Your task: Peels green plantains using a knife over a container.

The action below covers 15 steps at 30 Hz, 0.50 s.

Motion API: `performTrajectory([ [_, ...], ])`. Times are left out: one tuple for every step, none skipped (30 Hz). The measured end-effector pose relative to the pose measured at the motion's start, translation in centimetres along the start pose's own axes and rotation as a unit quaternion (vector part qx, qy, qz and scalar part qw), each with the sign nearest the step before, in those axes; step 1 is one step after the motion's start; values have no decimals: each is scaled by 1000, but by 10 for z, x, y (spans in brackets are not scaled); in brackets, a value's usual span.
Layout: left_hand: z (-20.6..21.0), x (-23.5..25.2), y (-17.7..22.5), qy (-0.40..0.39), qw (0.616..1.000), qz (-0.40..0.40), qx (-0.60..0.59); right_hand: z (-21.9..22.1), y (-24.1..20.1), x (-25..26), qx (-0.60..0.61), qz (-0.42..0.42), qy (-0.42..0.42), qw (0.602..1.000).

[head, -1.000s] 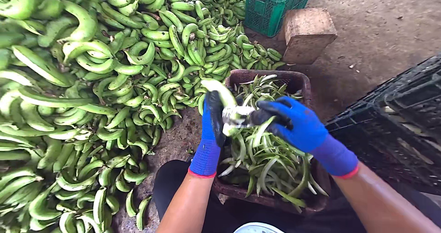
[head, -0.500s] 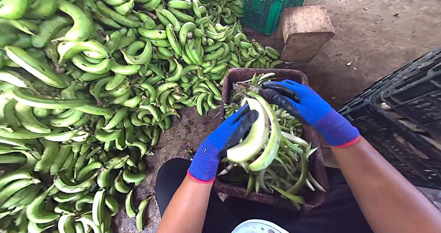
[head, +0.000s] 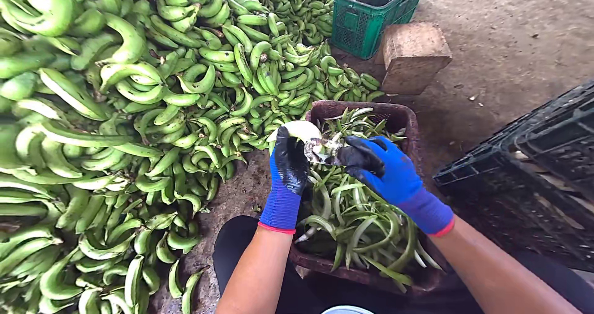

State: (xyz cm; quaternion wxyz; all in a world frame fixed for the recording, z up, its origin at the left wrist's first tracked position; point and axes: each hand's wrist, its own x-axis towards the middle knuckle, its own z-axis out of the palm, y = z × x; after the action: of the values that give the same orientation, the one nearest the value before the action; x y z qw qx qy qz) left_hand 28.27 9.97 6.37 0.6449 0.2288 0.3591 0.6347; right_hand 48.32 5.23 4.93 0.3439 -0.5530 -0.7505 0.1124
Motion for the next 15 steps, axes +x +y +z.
performTrajectory([
  [2, 0, 1, 11, 1000, 8, -21, 1, 0, 0, -10, -16, 16, 1000],
  [3, 0, 2, 14, 999, 13, -37, 0, -1, 1, -18, -21, 28, 999],
  [3, 1, 3, 7, 998, 18, -55, 0, -3, 2, -23, -20, 38, 999],
  [2, 2, 2, -8, 997, 21, -71, 0, -4, 3, -27, -15, 45, 998],
  [2, 2, 1, -25, 996, 28, -84, 0, -6, 4, -31, -5, 46, 998],
  [2, 2, -1, -50, 994, 40, -85, -2, -9, 6, -29, 10, 38, 999],
  [5, -2, -2, -78, 992, 61, -71, -5, -12, 8, -19, 30, 22, 999],
  [8, -8, -3, -110, 989, 88, -41, -9, -12, 11, -4, 52, 1, 999],
  [10, -14, -2, -144, 984, 101, -15, -14, -10, 15, 15, 69, -24, 997],
  [10, -19, -2, -181, 979, 93, -11, -20, -6, 18, 35, 73, -46, 996],
  [9, -20, -1, -207, 975, 76, -15, -24, -1, 20, 46, 67, -53, 995],
  [7, -19, 0, -222, 973, 63, -10, -27, 4, 19, 41, 52, -43, 997],
  [5, -16, 1, -222, 973, 57, -3, -29, 6, 18, 29, 38, -26, 999],
  [5, -13, 1, -213, 975, 58, -1, -30, 7, 17, 17, 28, -10, 999],
  [3, -10, 3, -217, 974, 58, -12, -30, 7, 14, 11, 17, -1, 1000],
])
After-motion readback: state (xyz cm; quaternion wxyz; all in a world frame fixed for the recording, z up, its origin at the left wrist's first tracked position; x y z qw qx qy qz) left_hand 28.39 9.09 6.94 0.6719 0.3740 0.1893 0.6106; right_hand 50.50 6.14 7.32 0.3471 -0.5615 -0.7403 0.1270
